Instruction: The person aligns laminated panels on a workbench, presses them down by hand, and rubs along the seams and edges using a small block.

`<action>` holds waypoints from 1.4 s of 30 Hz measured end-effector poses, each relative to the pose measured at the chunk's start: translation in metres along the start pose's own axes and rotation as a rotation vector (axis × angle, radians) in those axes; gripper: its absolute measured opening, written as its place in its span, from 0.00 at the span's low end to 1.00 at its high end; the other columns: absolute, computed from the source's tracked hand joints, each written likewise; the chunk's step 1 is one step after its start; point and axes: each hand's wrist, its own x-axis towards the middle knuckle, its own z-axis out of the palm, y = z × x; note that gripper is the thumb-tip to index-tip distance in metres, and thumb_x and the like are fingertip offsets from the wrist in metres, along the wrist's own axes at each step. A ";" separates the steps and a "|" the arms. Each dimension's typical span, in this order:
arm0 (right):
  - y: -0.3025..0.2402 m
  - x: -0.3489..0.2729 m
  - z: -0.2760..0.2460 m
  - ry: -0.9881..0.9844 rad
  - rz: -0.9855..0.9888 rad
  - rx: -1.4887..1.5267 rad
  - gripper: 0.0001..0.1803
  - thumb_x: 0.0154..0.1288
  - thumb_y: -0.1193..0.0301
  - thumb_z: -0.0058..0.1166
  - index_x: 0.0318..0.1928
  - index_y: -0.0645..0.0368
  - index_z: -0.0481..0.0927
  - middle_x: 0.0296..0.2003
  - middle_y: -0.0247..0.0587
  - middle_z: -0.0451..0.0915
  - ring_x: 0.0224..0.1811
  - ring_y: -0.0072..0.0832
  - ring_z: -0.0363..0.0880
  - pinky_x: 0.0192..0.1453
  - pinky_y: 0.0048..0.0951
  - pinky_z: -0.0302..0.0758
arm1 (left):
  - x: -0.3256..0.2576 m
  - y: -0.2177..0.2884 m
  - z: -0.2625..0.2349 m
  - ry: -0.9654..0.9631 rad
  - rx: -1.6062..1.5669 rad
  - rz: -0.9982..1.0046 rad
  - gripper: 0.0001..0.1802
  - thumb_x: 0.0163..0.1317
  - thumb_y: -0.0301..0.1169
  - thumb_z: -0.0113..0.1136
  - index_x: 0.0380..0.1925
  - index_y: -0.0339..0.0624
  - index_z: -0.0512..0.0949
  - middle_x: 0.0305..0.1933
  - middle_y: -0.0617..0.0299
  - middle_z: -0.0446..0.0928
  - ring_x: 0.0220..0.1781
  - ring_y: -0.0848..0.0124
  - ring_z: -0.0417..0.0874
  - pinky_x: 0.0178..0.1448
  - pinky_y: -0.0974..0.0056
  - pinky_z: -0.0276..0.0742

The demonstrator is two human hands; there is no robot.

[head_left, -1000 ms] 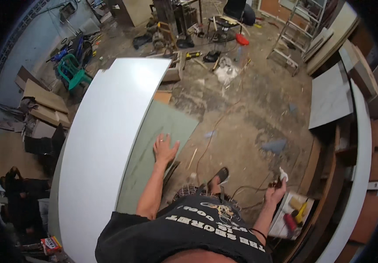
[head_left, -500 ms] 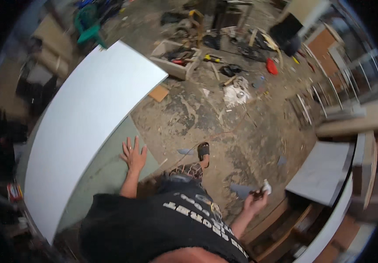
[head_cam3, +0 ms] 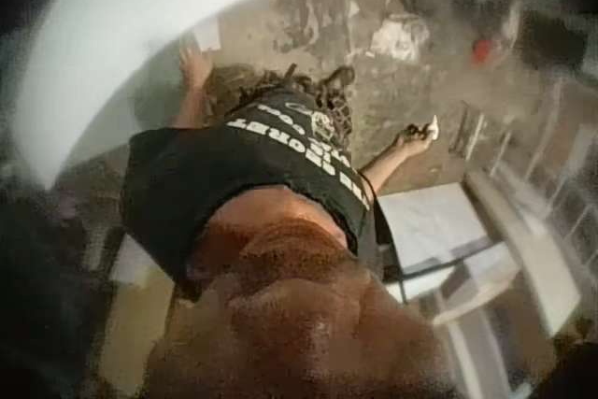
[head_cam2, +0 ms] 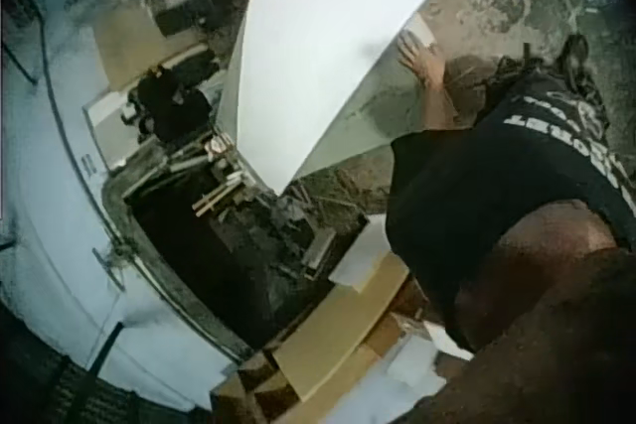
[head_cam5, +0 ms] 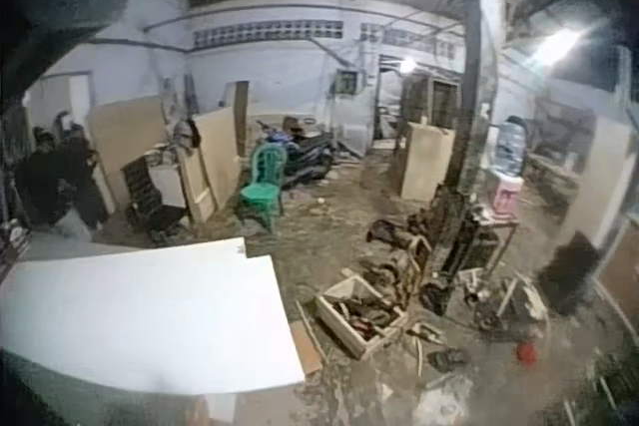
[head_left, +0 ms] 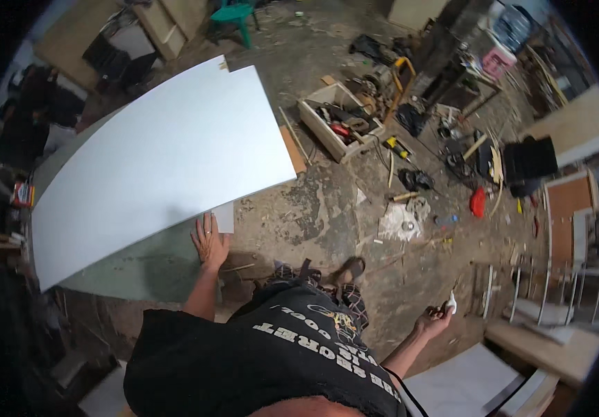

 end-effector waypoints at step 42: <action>0.461 0.011 0.986 -1.519 0.505 -0.726 0.19 0.76 0.57 0.52 0.56 0.57 0.80 0.39 0.31 0.77 0.37 0.24 0.66 0.46 0.34 0.64 | 0.174 0.393 0.143 -0.353 -1.475 -1.633 0.29 0.66 0.53 0.62 0.56 0.43 0.82 0.49 0.49 0.85 0.44 0.58 0.88 0.48 0.53 0.83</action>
